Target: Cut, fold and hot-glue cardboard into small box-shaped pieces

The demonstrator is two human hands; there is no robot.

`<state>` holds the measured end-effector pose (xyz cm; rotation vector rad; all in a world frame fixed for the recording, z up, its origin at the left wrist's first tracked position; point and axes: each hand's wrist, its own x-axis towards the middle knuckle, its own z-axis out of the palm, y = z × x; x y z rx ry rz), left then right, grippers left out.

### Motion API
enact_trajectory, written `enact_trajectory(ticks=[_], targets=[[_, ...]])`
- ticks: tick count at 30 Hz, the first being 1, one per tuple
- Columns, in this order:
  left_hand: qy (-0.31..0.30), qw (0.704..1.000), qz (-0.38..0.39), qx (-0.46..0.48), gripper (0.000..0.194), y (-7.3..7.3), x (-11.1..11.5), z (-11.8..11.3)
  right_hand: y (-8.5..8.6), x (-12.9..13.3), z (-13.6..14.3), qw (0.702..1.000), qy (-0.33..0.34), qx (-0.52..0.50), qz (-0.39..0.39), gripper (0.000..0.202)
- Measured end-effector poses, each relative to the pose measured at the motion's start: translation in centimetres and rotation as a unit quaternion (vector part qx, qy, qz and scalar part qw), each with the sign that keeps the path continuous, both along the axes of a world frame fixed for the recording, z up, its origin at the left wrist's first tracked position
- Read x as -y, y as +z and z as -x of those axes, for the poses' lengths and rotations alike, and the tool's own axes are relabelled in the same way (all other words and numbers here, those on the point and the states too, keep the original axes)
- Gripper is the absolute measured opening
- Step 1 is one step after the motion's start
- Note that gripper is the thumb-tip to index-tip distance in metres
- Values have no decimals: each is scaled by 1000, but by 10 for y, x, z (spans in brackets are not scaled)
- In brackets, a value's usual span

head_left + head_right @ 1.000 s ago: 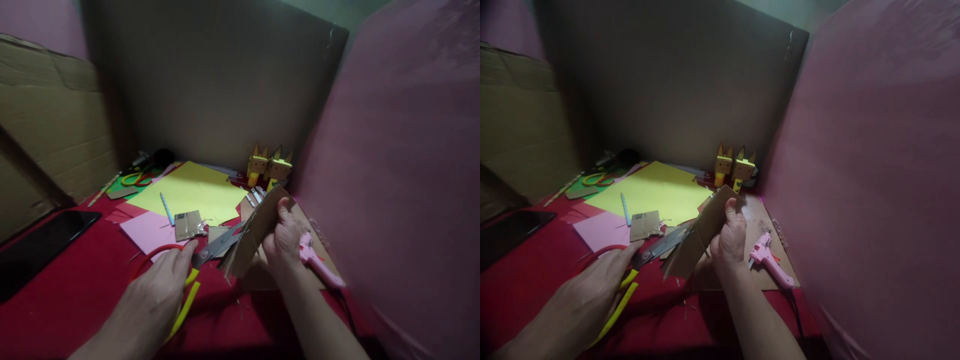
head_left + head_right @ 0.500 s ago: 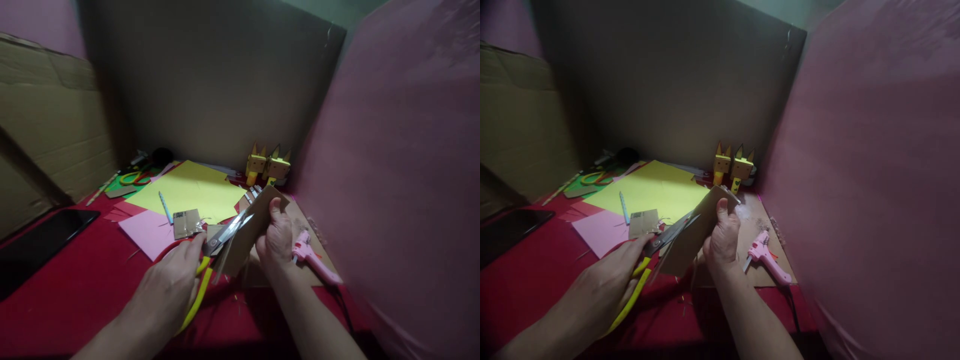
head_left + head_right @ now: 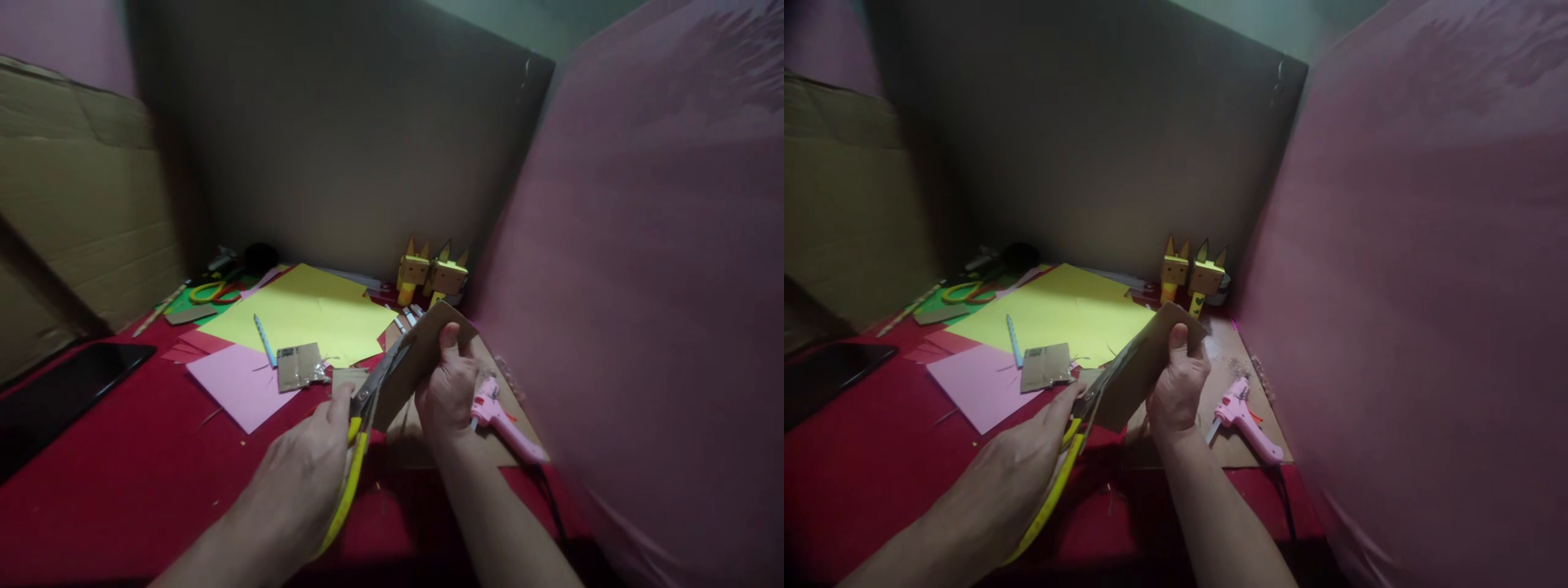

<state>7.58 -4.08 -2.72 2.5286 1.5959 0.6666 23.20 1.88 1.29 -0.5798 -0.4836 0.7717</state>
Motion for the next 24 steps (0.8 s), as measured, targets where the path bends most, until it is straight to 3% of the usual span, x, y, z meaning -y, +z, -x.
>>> enact_trajectory(ticks=[8, 13, 19, 24], targets=[[37, 993, 42, -102, 53, 14, 1, -16, 0, 0, 1, 999, 2, 5, 40, 30], [46, 992, 61, -105, 54, 19, -4, -26, -4, -2, -1, 997, -21, 29, 64, 27], [14, 984, -13, -179, 55, 11, -8, -27, -8, -7, -4, 995, -4, -23, 97, 26], [8, 980, -31, -198, 55, 7, -12, -26, -13, -11, -4, 995, 14, -36, 93, 27]])
